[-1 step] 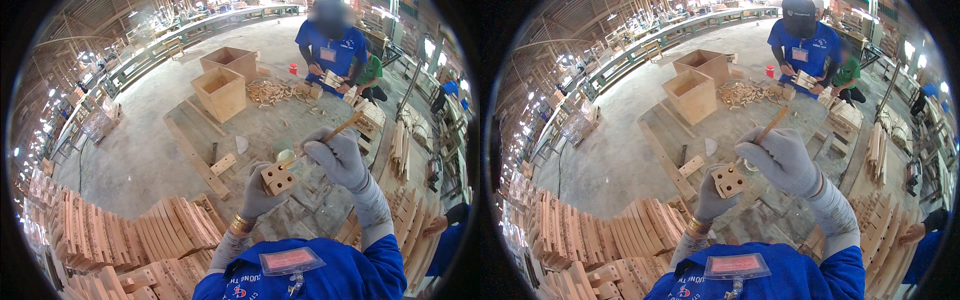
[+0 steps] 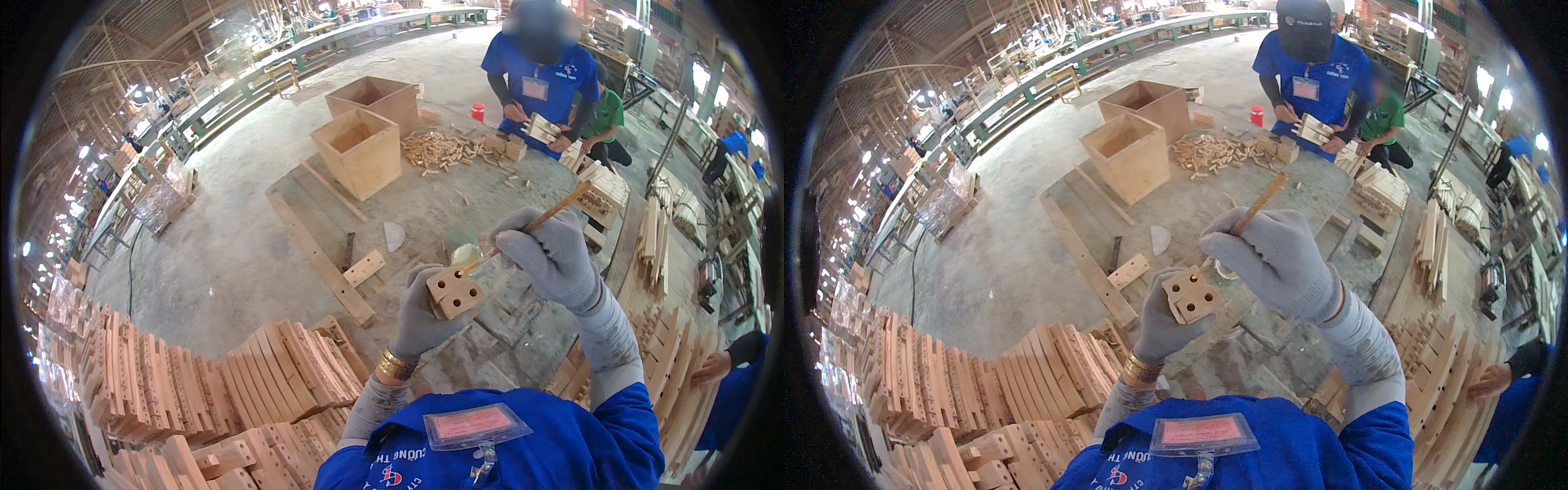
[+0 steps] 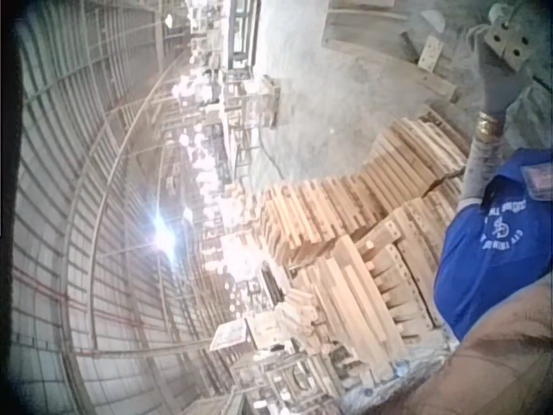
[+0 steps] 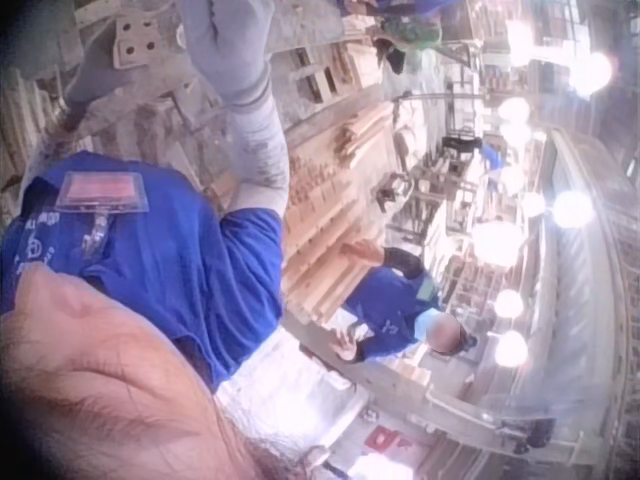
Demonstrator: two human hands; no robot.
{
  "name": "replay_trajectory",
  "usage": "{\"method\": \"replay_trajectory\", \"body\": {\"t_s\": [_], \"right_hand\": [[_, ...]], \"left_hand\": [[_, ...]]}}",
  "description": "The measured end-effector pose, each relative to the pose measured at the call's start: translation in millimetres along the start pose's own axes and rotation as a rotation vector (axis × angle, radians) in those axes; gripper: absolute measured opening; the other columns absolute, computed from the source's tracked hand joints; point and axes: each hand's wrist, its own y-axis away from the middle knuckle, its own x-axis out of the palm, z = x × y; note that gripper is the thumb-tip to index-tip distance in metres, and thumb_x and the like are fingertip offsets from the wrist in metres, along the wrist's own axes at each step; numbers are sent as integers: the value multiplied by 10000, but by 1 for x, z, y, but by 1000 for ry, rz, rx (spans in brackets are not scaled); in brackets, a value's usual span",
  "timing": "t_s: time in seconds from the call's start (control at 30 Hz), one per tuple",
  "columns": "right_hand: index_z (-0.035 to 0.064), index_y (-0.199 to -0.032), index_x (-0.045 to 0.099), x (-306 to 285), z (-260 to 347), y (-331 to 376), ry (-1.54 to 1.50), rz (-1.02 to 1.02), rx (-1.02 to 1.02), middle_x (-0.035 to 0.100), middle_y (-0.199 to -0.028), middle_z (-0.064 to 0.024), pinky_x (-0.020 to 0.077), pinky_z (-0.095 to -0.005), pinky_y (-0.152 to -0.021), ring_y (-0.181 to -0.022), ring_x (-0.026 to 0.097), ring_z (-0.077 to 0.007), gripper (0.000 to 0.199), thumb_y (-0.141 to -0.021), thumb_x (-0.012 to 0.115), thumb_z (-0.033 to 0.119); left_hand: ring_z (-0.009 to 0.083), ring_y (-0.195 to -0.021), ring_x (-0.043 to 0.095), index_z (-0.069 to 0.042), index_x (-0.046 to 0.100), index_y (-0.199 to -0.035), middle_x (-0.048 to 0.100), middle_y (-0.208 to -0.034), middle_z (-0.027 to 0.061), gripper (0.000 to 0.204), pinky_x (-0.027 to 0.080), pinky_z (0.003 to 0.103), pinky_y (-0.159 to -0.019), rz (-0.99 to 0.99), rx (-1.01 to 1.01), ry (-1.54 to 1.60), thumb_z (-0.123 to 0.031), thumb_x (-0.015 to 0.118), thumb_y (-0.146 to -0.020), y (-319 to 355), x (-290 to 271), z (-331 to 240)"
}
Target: The person applies glue to the holes of small wooden blocks using a brush and a small container. They repeatedly pick up blocks from a stack, apply the adhesive, and place them back down. Other workers are visible in the background handling similar wooden components.
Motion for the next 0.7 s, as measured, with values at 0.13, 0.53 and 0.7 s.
{"method": "replay_trajectory", "body": {"t_s": [0.13,0.53,0.7], "right_hand": [[-22,-869,640,0,-2,-1,53,62,-30,615,-672,-110,458,-298,-520,-556,610,-230,137,-868,602,109],[-10,-864,650,12,-2,-11,228,200,-111,642,-752,-98,486,-306,-575,-611,632,-223,137,-876,581,108],[-8,-871,641,12,1,-12,202,192,-78,634,-741,-101,477,-306,-554,-599,624,-234,129,-875,580,105]], "left_hand": [[220,-1031,513,-41,563,-1107,560,-1082,86,576,446,350,-886,16,-2,-3,-153,820,-604,1,-1,-2],[217,-1042,491,-33,549,-1131,551,-1079,79,589,429,348,-906,41,-35,85,-113,789,-600,4,-2,1],[222,-1032,490,-34,550,-1119,537,-1074,85,581,431,351,-899,43,-5,25,-127,796,-601,2,-1,-3]]}}
